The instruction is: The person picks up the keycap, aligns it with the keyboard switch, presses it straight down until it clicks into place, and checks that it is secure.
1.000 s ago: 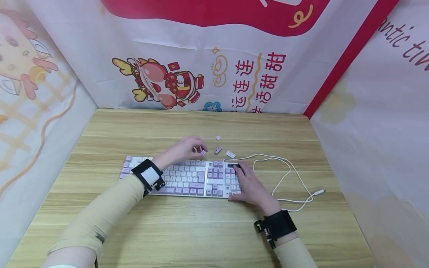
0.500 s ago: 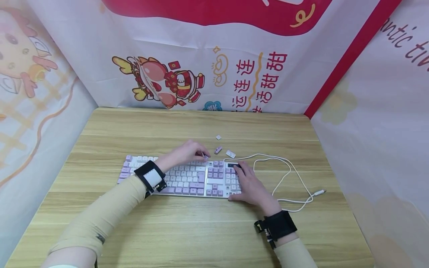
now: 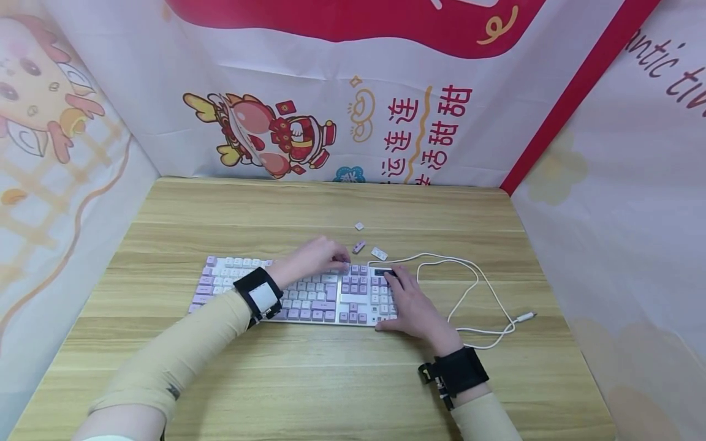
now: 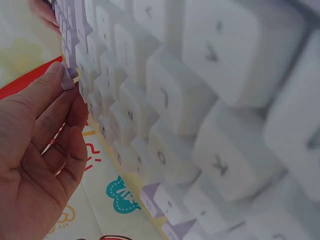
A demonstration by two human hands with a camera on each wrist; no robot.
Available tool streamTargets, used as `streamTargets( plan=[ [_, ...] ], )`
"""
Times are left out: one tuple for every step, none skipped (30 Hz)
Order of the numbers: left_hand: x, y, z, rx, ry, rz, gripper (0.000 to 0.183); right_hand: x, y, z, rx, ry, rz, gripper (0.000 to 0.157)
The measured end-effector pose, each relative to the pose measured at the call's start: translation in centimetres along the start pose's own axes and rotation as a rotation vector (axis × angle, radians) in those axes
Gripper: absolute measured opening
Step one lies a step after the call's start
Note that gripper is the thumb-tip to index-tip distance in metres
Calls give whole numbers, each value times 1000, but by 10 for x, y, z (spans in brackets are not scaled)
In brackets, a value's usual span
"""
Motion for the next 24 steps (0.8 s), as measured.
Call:
streamTargets(
  plan=[
    [-1, 0, -1, -7, -8, 3, 15, 0, 0, 0, -1, -1, -2, 118],
    [-1, 0, -3, -10, -16, 6, 15, 0, 0, 0, 0, 1, 1, 118],
    [-2, 0, -4, -8, -23, 8, 16, 0, 0, 0, 1, 4, 3, 118],
    [-3, 0, -4, -6, -30, 12, 16, 0, 0, 0, 1, 6, 5, 118],
    [-3, 0, -5, -6, -36, 16, 17, 0, 0, 0, 2, 7, 6, 118],
    [-4, 0, -6, -8, -40, 19, 17, 0, 0, 0, 0, 8, 6, 118],
    [-4, -1, -6, -7, -45, 24, 17, 0, 0, 0, 3, 10, 9, 118],
    [-5, -1, -6, -3, -49, 28, 17, 0, 0, 0, 2, 7, 7, 118],
    [-5, -1, -6, -2, -52, 29, 17, 0, 1, 0, 1, 4, 4, 118],
    [-6, -1, -6, 1, -55, 32, 17, 0, 1, 0, 0, 0, 0, 118],
    [-6, -1, -6, 3, -56, 34, 17, 0, 1, 0, 0, -4, -4, 118],
    [-6, -1, -6, 7, -57, 36, 17, 0, 1, 0, -1, -6, -6, 118],
    [-6, -1, -5, 10, -57, 40, 17, 0, 1, 0, -1, -4, -4, 118],
    [-6, -1, -5, 14, -57, 43, 17, -1, 1, 1, -2, -2, -3, 118],
    [-6, -1, -5, 16, -55, 50, 17, -1, 1, 1, -3, 4, 2, 118],
    [-6, 0, -4, 20, -53, 59, 16, -1, 1, 1, -4, 7, 3, 118],
    [-6, 0, -4, 23, -51, 68, 16, -1, 1, 1, -4, 11, 6, 117],
    [-6, 0, -4, 22, -49, 77, 15, -1, 1, 1, -5, 15, 10, 117],
    [-6, 0, -4, 25, -47, 86, 15, -1, 1, 1, -6, 18, 13, 117],
    [-6, 0, -4, 28, -46, 94, 15, 0, 1, 1, -8, 17, 12, 117],
    [-6, 0, -4, 29, -43, 102, 14, 0, 1, 1, -10, 14, 9, 117],
    [-6, 1, -4, 34, -41, 108, 14, 0, 1, 1, -10, 12, 7, 117],
    [-6, 1, -5, 39, -38, 114, 14, 0, 1, 1, -9, 11, 8, 117],
    [-7, 1, -5, 42, -33, 116, 13, 0, 1, 1, -9, 12, 11, 117]
  ],
)
Point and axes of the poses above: each hand's wrist, its own x-axis away from the middle knuckle, its own z-axis out of the back of the hand, y = z × x, the point moved 2 cm from there along -x, towards the middle knuckle, and after that the axes turned 2 degrees about y, right-handed, at the moved point
